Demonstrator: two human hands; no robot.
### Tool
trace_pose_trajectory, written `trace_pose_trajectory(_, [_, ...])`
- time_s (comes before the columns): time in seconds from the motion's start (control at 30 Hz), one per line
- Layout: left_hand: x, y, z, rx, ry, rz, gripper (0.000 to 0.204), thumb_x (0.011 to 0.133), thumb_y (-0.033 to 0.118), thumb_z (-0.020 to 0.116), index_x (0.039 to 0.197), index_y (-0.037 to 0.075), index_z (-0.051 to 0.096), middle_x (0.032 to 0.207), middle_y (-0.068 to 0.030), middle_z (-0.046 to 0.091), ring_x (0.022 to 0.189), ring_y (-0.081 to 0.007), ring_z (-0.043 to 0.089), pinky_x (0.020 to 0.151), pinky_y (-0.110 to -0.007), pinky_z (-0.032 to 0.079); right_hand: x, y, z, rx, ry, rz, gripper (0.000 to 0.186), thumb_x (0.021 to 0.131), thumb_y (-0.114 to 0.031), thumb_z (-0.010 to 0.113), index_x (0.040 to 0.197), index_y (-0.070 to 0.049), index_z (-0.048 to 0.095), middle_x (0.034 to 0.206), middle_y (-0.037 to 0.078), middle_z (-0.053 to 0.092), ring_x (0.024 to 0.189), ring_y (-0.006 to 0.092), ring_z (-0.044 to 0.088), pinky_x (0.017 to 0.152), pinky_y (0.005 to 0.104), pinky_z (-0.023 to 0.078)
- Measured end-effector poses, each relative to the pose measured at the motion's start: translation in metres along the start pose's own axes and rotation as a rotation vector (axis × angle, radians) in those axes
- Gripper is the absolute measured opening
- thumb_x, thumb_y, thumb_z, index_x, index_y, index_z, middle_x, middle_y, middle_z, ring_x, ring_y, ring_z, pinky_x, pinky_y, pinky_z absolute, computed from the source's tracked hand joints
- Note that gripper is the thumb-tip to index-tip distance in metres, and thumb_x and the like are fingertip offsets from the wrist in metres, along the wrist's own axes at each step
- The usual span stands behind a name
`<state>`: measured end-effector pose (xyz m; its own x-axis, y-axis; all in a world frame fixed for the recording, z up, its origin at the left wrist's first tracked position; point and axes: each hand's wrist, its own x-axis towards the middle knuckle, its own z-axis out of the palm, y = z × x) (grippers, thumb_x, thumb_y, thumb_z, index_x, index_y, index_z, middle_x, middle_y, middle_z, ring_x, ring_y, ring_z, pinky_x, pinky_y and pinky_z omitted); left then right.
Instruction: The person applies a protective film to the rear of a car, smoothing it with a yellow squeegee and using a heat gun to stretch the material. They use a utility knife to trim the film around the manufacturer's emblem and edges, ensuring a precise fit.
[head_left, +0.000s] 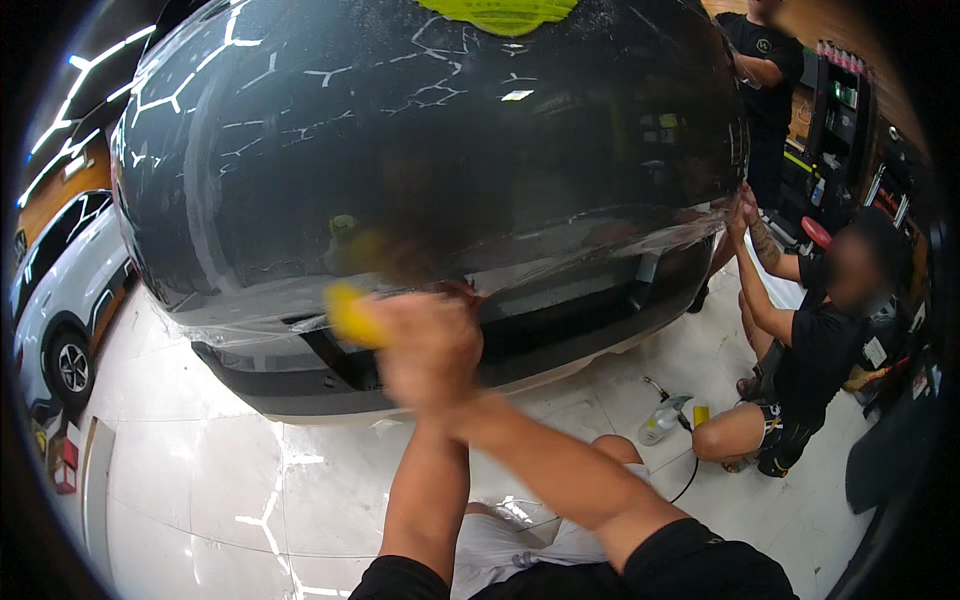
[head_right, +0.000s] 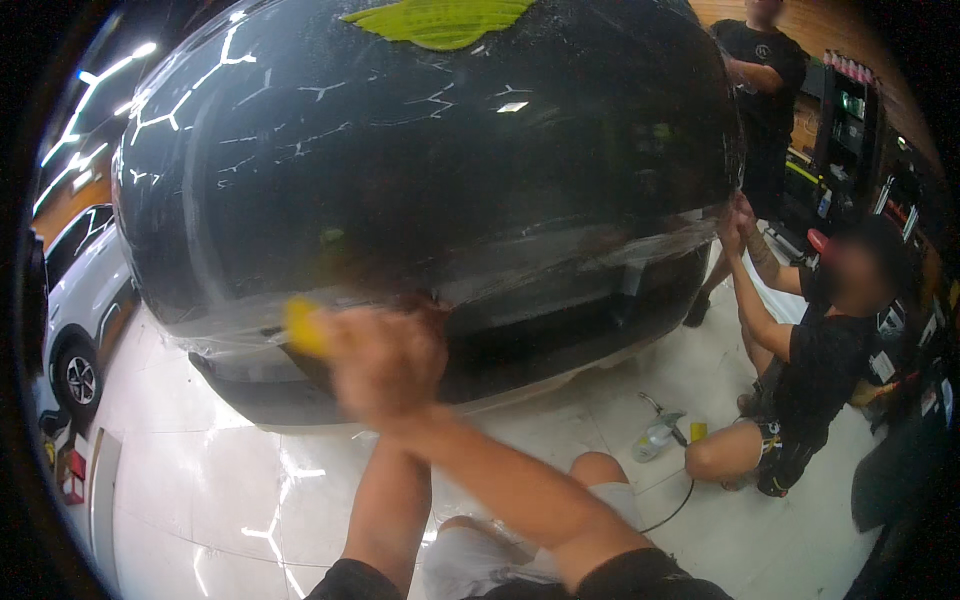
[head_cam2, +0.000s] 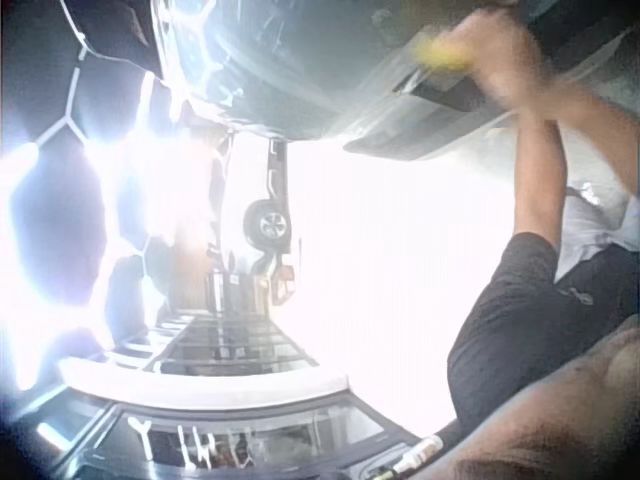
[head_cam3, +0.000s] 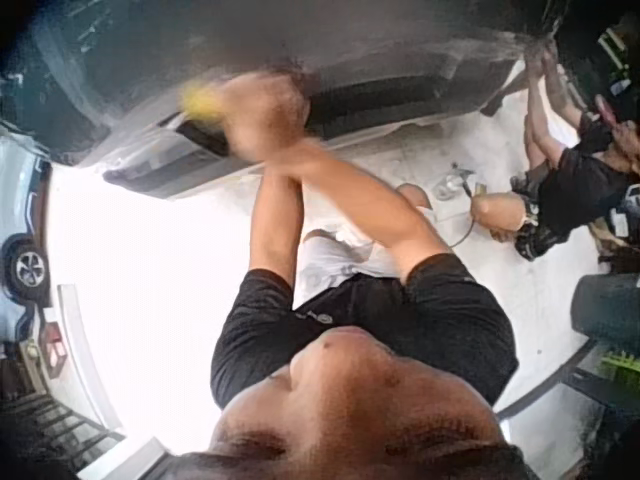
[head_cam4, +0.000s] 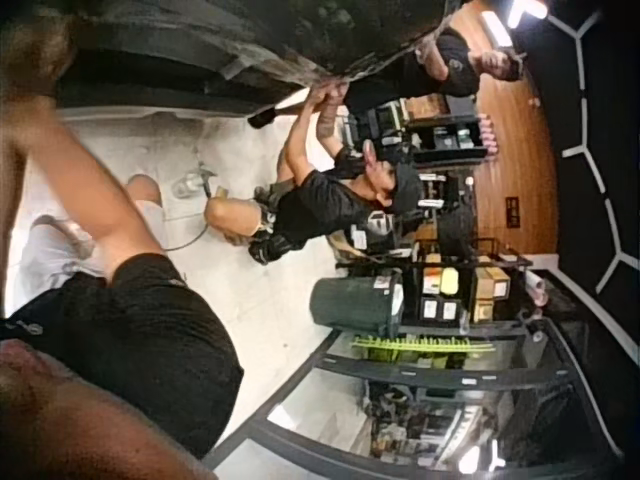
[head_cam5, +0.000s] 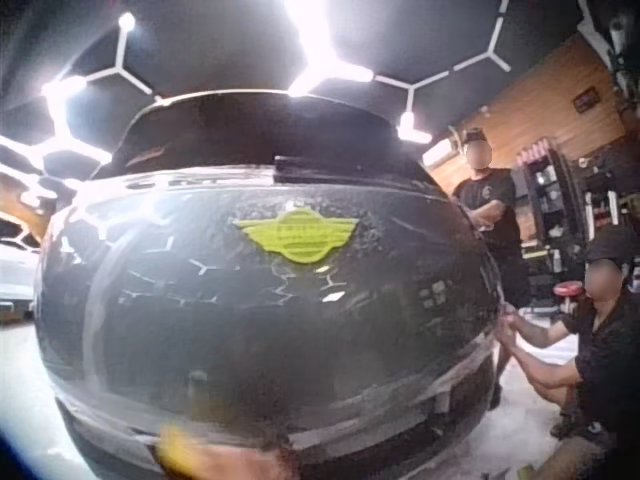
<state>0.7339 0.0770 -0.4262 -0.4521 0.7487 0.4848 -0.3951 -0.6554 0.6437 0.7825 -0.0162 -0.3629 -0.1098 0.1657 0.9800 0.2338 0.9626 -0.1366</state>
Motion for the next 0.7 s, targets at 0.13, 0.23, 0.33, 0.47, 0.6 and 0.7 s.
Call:
trace_pose_trajectory(0.13, [-0.011, -0.006, 0.000, -0.042, 0.117, -0.090, 0.008, 0.083, -0.003, 0.051, 0.079, 0.002, 0.056, 0.078, -0.0081, 0.061, 0.079, -0.0218, 0.062, 0.086, -0.037, 0.049, 0.007, 0.144, -0.149, -0.257, 0.203, 0.340, 0.028, 0.097, -0.018, 0.053, 0.118, 0.000, 0.056, 0.104, 0.017, 0.058, 0.099, 0.0311, 0.056, 0.088, 0.0424, 0.044])
trace_pose_trajectory(0.23, [-0.014, -0.013, 0.020, 0.118, 0.033, -0.048, 0.009, 0.082, -0.003, 0.051, 0.080, 0.003, 0.057, 0.081, -0.0091, 0.061, 0.080, -0.0217, 0.062, 0.085, -0.037, 0.049, 0.002, 0.258, -0.240, -0.680, 0.230, 0.384, 0.039, 0.095, -0.015, 0.051, 0.132, -0.001, 0.049, 0.115, 0.019, 0.055, 0.106, 0.0342, 0.055, 0.093, 0.0453, 0.042])
trace_pose_trajectory(0.33, [-0.014, -0.009, 0.012, -0.011, 0.079, -0.038, 0.010, 0.082, -0.004, 0.051, 0.082, 0.003, 0.058, 0.084, -0.0096, 0.062, 0.084, -0.0218, 0.062, 0.085, -0.037, 0.049, 0.005, 0.215, -0.158, -0.635, 0.334, 0.286, 0.036, 0.095, -0.008, 0.050, 0.130, -0.003, 0.050, 0.112, 0.017, 0.050, 0.100, 0.0286, 0.053, 0.091, 0.0399, 0.045])
trace_pose_trajectory(0.47, [-0.018, 0.020, -0.005, 0.462, 0.115, -0.119, 0.010, 0.083, -0.003, 0.055, 0.086, 0.005, 0.061, 0.091, -0.0085, 0.062, 0.091, -0.0222, 0.061, 0.086, -0.039, 0.050, -0.011, 0.051, -0.004, -0.295, 0.177, 0.084, 0.041, 0.088, -0.007, 0.059, 0.128, -0.008, 0.054, 0.106, 0.014, 0.050, 0.097, 0.0273, 0.052, 0.086, 0.0401, 0.043])
trace_pose_trajectory(0.6, [-0.016, -0.014, 0.002, -0.135, 0.009, -0.185, 0.009, 0.086, 0.004, 0.062, 0.094, 0.007, 0.064, 0.099, -0.0078, 0.062, 0.096, -0.0210, 0.060, 0.088, -0.039, 0.051, -0.029, -0.017, 0.038, 0.011, -0.087, 0.083, 0.060, 0.074, 0.000, 0.066, 0.131, -0.015, 0.055, 0.107, 0.013, 0.054, 0.099, 0.0288, 0.054, 0.087, 0.0436, 0.043])
trace_pose_trajectory(0.7, [-0.012, 0.014, -0.028, 0.121, -0.025, -0.371, 0.005, 0.086, 0.001, 0.060, 0.089, 0.004, 0.061, 0.093, -0.0076, 0.061, 0.091, -0.0214, 0.060, 0.086, -0.038, 0.051, -0.012, 0.029, -0.023, 0.095, 0.219, 0.097, 0.044, 0.083, -0.002, 0.062, 0.125, -0.004, 0.051, 0.110, 0.018, 0.052, 0.103, 0.0324, 0.053, 0.090, 0.0423, 0.043])
